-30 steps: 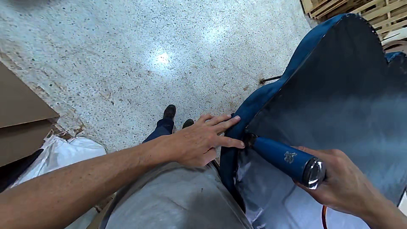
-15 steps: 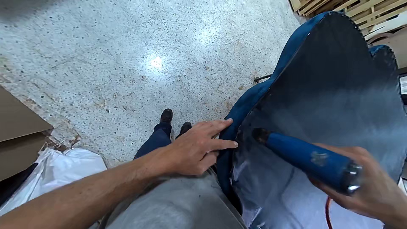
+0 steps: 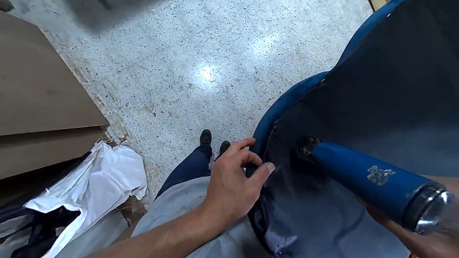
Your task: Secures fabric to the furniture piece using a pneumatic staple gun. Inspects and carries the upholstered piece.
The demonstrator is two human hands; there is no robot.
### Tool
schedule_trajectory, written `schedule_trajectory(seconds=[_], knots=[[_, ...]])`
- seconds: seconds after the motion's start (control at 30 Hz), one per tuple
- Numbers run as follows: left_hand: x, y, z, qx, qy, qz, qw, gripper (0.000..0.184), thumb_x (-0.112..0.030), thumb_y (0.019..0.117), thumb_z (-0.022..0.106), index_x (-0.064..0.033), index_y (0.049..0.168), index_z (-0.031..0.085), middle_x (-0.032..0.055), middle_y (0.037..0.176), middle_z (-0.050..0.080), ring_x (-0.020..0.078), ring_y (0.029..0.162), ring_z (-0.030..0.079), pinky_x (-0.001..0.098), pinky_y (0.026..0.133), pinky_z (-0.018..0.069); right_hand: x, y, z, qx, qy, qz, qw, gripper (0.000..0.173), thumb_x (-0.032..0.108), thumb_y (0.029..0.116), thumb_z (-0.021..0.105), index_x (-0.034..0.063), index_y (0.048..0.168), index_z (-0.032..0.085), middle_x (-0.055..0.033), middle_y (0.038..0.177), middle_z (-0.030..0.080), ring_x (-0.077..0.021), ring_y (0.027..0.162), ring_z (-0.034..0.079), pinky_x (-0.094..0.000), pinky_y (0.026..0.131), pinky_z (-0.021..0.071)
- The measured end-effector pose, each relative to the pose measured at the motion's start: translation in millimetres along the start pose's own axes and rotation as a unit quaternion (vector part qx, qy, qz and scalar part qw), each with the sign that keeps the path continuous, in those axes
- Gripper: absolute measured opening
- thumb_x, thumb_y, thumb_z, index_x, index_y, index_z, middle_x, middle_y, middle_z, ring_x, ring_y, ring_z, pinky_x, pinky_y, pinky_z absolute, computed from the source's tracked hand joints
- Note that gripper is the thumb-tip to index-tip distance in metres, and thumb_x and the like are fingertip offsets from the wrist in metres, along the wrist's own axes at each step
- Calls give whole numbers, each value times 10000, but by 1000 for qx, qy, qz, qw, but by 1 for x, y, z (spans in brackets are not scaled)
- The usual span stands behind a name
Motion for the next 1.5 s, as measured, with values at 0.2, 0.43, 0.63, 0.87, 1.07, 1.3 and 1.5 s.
schedule_trajectory(seconds=[0.2, 0.43, 0.63, 0.87, 1.07, 1.3, 1.5], knots=[[-6, -3, 5, 6, -2, -66, 998, 245, -384, 952, 644, -239, 778, 736, -114, 1391, 609, 36, 1080, 649, 347, 853, 582, 11, 19, -1, 53, -53, -53, 996, 421, 414, 904, 693, 150, 1232, 713, -98, 881, 744, -204, 733, 708, -463, 571, 545], [-5, 3, 5, -13, -13, -100, 995, 202, -353, 879, 741, -243, 711, 724, -135, 1316, 654, 25, 1004, 667, 341, 797, 585, 20, 41, 6, 80, -48, -85, 992, 365, 424, 880, 706, 209, 1174, 730, -36, 810, 727, -132, 683, 685, -403, 536, 531], [-2, 5, 4, -6, -30, -129, 991, 239, -336, 880, 736, -232, 669, 697, -135, 1293, 666, 36, 1031, 668, 357, 804, 586, 22, 52, 19, 56, -72, -119, 989, 364, 464, 858, 654, 244, 1141, 721, 29, 743, 688, -82, 606, 634, -357, 469, 477], [-4, 7, 7, -13, -30, -134, 990, 302, -292, 899, 695, -217, 619, 608, -104, 1215, 671, 53, 1034, 643, 336, 791, 557, 30, 53, 22, 77, -73, -105, 989, 381, 443, 869, 676, 232, 1182, 723, -13, 786, 715, -116, 643, 663, -381, 503, 504], [-4, 7, 7, -21, -26, -120, 992, 304, -274, 899, 680, -213, 614, 593, -96, 1188, 680, 52, 1015, 647, 334, 774, 557, 33, 52, 25, 67, -86, -110, 988, 374, 457, 876, 651, 165, 1095, 733, -24, 757, 709, -126, 628, 664, -382, 487, 498], [8, -15, 10, -29, -19, -51, 998, 272, -495, 886, 713, -254, 765, 686, -107, 1299, 647, 25, 1176, 615, 318, 877, 578, 27, 38, 13, 108, -75, -84, 988, 389, 402, 880, 713, 154, 1179, 728, -81, 825, 738, -180, 692, 697, -429, 550, 531], [10, -14, 9, -18, -45, -122, 991, 258, -375, 878, 750, -233, 677, 671, -98, 1227, 655, 33, 996, 655, 305, 766, 584, 32, 37, 20, 114, -67, -93, 987, 392, 425, 886, 699, 165, 1179, 726, -62, 813, 732, -158, 675, 686, -407, 528, 520]])
Point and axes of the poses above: each hand's wrist, its own y-axis towards the middle knuckle, its own z-axis out of the palm, x = y × z, the point moved 6 cm from there along y, towards the middle knuckle
